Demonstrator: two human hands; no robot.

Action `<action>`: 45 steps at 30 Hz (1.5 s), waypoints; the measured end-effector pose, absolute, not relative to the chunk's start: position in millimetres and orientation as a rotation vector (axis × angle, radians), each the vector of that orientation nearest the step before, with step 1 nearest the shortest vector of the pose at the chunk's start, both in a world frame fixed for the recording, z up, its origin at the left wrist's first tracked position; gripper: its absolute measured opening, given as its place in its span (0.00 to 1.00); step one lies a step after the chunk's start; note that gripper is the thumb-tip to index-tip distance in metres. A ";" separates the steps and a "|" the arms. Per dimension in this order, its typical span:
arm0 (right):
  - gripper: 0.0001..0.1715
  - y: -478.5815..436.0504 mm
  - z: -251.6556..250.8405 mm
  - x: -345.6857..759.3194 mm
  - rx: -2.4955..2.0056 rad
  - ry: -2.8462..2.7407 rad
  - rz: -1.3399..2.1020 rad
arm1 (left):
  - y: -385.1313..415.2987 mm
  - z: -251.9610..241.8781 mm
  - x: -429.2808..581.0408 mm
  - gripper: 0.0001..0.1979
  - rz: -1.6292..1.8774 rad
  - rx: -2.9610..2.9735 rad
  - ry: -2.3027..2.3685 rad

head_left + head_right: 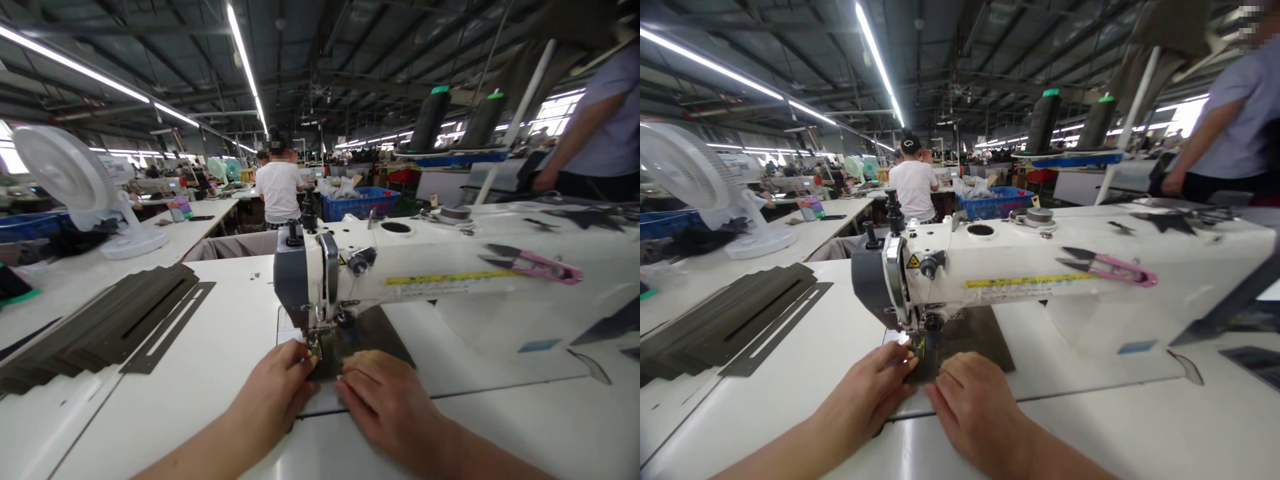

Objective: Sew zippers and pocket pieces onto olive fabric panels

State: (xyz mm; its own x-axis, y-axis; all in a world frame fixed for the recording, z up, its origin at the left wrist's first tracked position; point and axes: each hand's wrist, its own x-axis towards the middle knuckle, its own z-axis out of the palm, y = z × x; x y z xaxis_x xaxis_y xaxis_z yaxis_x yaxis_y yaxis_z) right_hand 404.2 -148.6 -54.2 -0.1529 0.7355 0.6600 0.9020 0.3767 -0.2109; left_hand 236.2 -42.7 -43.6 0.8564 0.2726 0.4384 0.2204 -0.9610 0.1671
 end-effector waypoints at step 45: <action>0.16 -112.4 -59.7 411.4 -1.471 -2.001 -0.220 | -23.1 -51.4 247.0 0.09 0.760 3.051 0.291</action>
